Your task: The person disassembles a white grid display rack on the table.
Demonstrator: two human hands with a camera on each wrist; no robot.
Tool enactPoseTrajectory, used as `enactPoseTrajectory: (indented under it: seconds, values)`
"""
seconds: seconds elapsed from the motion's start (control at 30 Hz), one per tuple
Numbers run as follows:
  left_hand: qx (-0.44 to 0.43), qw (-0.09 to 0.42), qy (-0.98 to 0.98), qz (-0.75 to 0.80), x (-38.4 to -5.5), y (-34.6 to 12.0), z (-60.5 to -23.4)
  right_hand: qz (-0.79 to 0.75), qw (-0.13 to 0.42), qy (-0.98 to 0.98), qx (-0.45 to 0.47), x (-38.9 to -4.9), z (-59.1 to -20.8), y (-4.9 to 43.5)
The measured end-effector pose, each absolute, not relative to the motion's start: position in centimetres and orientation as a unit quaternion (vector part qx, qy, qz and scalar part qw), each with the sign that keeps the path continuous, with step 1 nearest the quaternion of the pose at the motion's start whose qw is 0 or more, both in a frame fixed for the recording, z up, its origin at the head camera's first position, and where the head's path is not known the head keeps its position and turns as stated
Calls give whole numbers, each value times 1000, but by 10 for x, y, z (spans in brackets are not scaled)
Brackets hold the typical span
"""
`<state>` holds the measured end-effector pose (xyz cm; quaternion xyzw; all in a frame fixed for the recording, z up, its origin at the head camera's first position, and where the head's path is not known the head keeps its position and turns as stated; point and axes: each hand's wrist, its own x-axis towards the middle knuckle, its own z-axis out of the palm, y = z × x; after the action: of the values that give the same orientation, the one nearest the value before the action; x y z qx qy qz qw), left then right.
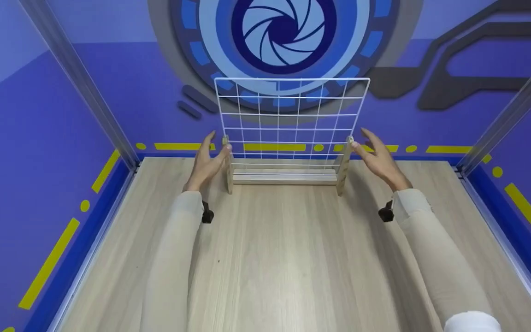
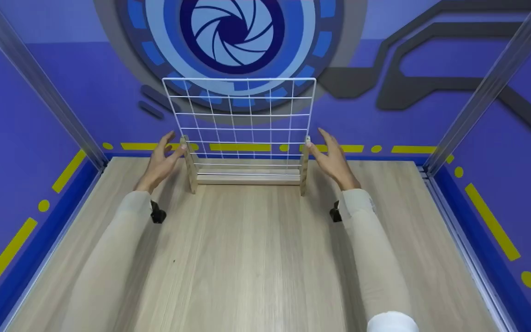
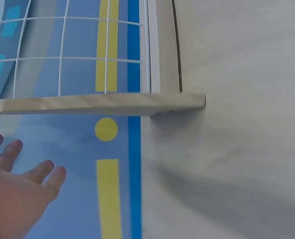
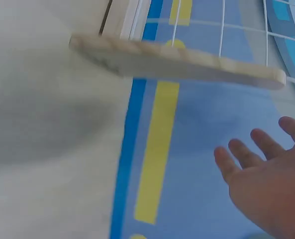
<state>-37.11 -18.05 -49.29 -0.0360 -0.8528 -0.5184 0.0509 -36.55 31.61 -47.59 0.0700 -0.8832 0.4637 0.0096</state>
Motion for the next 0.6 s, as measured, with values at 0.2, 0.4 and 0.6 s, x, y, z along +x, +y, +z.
enactPoseTrajectory:
  seconds: [0.2, 0.4, 0.6]
  values:
    - [-21, 54, -811, -583, -380, -169, -497, 571, -4, -818, 70, -370, -487, 302]
    - [-36, 48, -799, -598, -384, -158, -499, 631, -4, -774, 56, -369, -493, 291]
    - [-30, 52, -798, -599, -382, -156, -497, 641, 4, -766, 50, -369, -489, 279]
